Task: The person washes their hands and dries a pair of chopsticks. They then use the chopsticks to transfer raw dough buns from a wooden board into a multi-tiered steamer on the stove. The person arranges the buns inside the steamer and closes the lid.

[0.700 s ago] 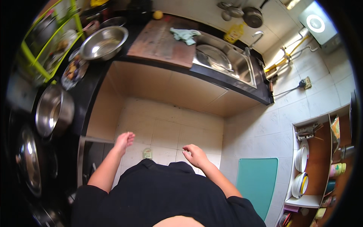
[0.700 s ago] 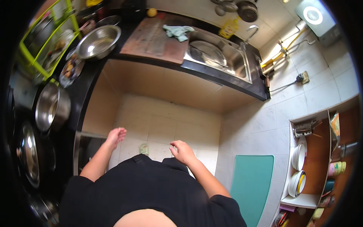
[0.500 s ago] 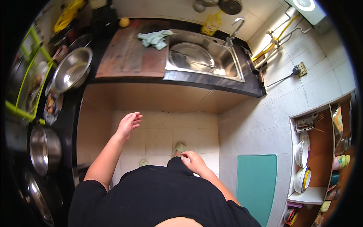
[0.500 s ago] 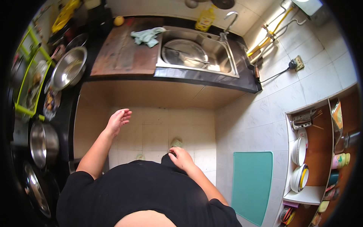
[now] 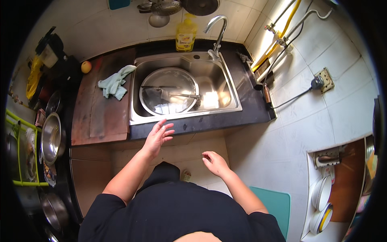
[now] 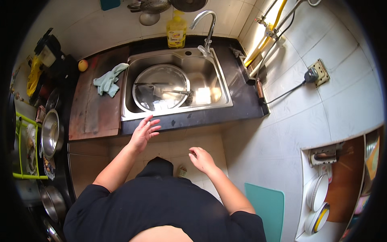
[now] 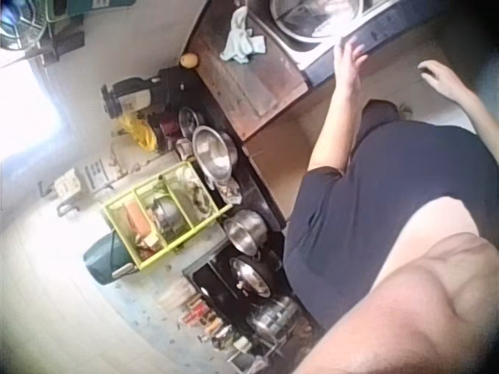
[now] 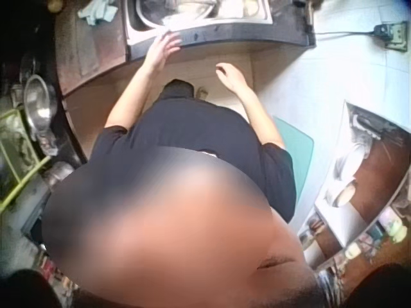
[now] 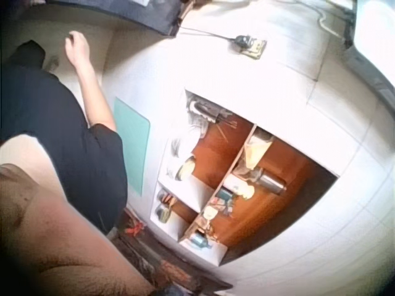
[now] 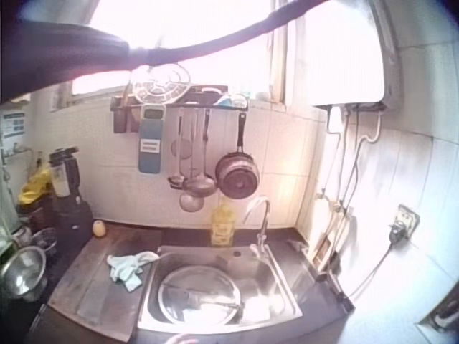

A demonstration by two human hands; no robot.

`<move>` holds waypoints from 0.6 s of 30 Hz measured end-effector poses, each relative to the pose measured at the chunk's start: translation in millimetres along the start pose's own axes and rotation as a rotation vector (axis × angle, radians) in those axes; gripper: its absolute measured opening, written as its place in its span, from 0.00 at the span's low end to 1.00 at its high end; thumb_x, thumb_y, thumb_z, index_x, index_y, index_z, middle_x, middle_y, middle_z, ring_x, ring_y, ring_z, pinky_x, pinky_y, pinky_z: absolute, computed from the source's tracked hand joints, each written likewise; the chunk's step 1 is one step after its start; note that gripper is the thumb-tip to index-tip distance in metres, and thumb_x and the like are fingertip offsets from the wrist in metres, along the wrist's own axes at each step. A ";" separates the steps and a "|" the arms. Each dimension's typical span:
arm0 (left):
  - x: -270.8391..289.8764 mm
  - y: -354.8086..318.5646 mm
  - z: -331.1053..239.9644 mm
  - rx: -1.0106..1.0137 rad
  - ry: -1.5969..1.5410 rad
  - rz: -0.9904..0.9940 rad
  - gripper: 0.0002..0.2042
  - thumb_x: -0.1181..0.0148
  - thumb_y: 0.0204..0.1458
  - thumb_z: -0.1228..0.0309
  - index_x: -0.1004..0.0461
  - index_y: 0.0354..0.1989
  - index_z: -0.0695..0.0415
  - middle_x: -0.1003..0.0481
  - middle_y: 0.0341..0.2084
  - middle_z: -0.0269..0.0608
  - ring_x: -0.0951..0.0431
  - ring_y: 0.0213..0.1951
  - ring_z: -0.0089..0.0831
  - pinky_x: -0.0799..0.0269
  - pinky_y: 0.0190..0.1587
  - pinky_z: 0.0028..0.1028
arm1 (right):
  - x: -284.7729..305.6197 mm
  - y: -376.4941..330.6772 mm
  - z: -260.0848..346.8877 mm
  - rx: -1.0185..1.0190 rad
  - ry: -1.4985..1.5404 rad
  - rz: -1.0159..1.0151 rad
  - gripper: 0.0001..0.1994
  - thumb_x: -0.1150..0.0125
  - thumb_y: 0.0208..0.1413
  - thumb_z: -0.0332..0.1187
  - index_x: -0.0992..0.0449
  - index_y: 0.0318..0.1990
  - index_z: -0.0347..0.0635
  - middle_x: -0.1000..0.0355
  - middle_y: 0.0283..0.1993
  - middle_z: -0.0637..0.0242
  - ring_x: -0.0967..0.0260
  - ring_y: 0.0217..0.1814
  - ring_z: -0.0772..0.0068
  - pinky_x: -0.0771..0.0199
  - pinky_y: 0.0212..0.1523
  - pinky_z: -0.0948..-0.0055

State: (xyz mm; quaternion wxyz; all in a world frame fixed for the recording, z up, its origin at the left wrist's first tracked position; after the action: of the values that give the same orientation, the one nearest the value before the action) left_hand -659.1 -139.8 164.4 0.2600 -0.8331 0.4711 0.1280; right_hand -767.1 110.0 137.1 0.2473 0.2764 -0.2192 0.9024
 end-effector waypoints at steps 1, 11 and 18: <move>-4.4 13.9 -4.9 0.016 -0.009 0.012 0.22 0.60 0.58 0.65 0.51 0.59 0.57 0.37 0.51 0.43 0.32 0.47 0.30 0.35 0.46 0.27 | 8.2 21.6 2.4 0.019 0.049 0.004 0.14 0.49 0.51 0.35 0.30 0.44 0.38 0.32 0.43 0.56 0.33 0.45 0.60 0.33 0.46 0.69; -28.1 186.4 -59.6 -0.034 -0.120 0.221 0.27 0.73 0.59 0.54 0.57 0.63 0.56 0.52 0.62 0.40 0.53 0.63 0.36 0.54 0.60 0.35 | 136.8 303.2 -3.6 0.270 0.131 -0.374 0.23 0.49 0.51 0.33 0.40 0.56 0.39 0.46 0.60 0.54 0.48 0.61 0.57 0.46 0.58 0.68; -46.0 280.5 -82.3 -0.004 -0.166 0.258 0.27 0.73 0.59 0.53 0.52 0.61 0.57 0.49 0.61 0.38 0.52 0.62 0.35 0.54 0.60 0.35 | 175.5 426.8 30.9 0.218 -0.019 -0.586 0.19 0.50 0.52 0.35 0.37 0.51 0.38 0.42 0.56 0.55 0.45 0.58 0.55 0.46 0.58 0.67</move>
State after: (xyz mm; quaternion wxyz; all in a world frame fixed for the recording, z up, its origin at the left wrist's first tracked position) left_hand -924.7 -270.4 166.3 0.2777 -0.7527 0.5509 0.2299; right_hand -1124.4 -183.0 156.4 0.4639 0.3611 -0.0345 0.8082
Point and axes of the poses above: each hand's wrist, its own y-axis towards the middle knuckle, its own x-axis out of the back of the hand, z = x × y, the point moved 1 cm from there along y, towards the middle knuckle
